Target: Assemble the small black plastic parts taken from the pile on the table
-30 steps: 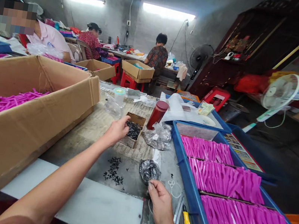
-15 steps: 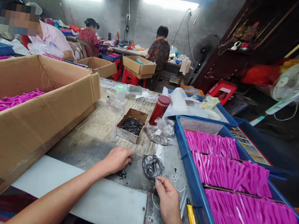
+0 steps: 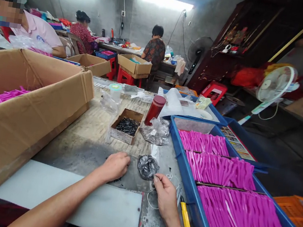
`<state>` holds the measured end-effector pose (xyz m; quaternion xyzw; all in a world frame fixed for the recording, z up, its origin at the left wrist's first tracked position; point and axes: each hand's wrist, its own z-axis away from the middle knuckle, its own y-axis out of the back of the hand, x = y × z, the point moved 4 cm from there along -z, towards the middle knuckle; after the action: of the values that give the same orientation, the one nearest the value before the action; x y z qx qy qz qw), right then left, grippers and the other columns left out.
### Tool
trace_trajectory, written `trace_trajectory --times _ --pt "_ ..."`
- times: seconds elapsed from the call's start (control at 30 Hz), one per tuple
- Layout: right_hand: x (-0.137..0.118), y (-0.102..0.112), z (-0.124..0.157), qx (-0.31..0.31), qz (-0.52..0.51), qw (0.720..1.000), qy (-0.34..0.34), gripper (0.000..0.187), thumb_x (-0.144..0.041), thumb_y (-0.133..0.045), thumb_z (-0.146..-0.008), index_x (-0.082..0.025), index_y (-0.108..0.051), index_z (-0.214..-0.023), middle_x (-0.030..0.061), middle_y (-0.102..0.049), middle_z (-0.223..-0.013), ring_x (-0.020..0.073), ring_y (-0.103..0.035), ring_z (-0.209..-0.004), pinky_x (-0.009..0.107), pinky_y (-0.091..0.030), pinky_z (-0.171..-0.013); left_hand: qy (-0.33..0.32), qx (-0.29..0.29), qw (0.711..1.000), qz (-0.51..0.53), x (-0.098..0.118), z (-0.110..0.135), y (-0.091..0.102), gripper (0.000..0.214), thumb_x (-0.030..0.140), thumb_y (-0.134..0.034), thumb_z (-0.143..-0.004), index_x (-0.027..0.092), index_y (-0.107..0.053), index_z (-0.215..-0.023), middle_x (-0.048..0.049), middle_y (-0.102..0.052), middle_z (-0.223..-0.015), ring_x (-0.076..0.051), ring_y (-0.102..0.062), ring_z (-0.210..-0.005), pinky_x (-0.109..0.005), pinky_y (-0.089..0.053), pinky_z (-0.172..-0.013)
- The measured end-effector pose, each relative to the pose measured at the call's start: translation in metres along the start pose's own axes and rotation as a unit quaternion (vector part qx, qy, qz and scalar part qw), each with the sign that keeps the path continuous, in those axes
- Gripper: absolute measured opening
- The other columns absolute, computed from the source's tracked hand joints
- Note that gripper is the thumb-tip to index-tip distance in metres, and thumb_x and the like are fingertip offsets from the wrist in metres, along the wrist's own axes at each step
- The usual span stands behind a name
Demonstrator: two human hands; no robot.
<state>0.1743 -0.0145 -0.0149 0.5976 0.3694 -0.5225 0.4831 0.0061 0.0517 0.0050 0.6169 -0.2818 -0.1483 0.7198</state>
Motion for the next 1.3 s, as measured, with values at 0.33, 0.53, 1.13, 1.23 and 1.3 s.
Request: trace_trajectory --times 0.33,0.53,1.13,1.23,1.3 --pt "-0.021 -0.015 -0.028 -0.094 0.358 0.92 0.128 0.02 -0.018 -0.04 -0.073 -0.015 -0.059 -0.076 0.005 -0.06 -0.074 0.0163 -0.053 -0.073 0.024 -0.036 -0.066 -0.021 0.006 1.0 0.013 0.001 0.001 -0.009 0.024 0.008 -0.032 -0.071 0.016 -0.053 -0.078 -0.0049 -0.055 -0.075 -0.017 -0.05 -0.071 -0.024 -0.034 -0.061" --pt "-0.019 -0.029 -0.034 -0.142 0.575 0.792 0.148 0.014 -0.016 -0.043 -0.073 -0.018 -0.057 -0.075 0.0064 -0.06 -0.079 0.0198 -0.051 -0.077 0.028 -0.03 -0.064 -0.012 -0.006 0.999 0.037 0.001 0.006 -0.011 0.025 0.006 -0.031 -0.071 0.015 -0.054 -0.079 -0.0056 -0.054 -0.078 -0.017 -0.049 -0.074 -0.024 -0.033 -0.064" --pt "-0.018 -0.029 -0.037 -0.149 0.58 0.79 0.131 0.015 -0.019 -0.038 -0.077 -0.019 -0.053 -0.079 0.0043 -0.059 -0.084 0.0179 -0.05 -0.081 0.027 -0.026 -0.065 0.035 0.0 0.999 0.017 0.003 0.009 -0.006 0.023 0.013 -0.03 -0.076 0.016 -0.053 -0.079 -0.0046 -0.054 -0.083 -0.017 -0.047 -0.078 -0.024 -0.032 -0.064" --pt "-0.016 -0.031 -0.038 -0.141 0.582 0.792 0.123 0.014 -0.021 -0.04 -0.077 -0.019 -0.053 -0.081 0.0039 -0.059 -0.085 0.0184 -0.05 -0.083 0.027 -0.025 -0.065 0.036 -0.002 0.999 0.018 0.002 0.008 -0.009 0.022 0.014 -0.03 -0.076 0.017 -0.052 -0.079 -0.0044 -0.053 -0.083 -0.017 -0.047 -0.078 -0.024 -0.031 -0.064" --pt "-0.015 -0.033 -0.039 -0.14 0.583 0.791 0.122 0.013 -0.021 -0.041 -0.076 -0.02 -0.053 -0.081 0.004 -0.059 -0.085 0.0188 -0.05 -0.082 0.027 -0.025 -0.064 0.032 0.0 0.999 0.019 0.002 0.007 -0.01 0.022 0.014 -0.03 -0.076 0.017 -0.052 -0.078 -0.0044 -0.053 -0.082 -0.017 -0.047 -0.077 -0.024 -0.031 -0.063"
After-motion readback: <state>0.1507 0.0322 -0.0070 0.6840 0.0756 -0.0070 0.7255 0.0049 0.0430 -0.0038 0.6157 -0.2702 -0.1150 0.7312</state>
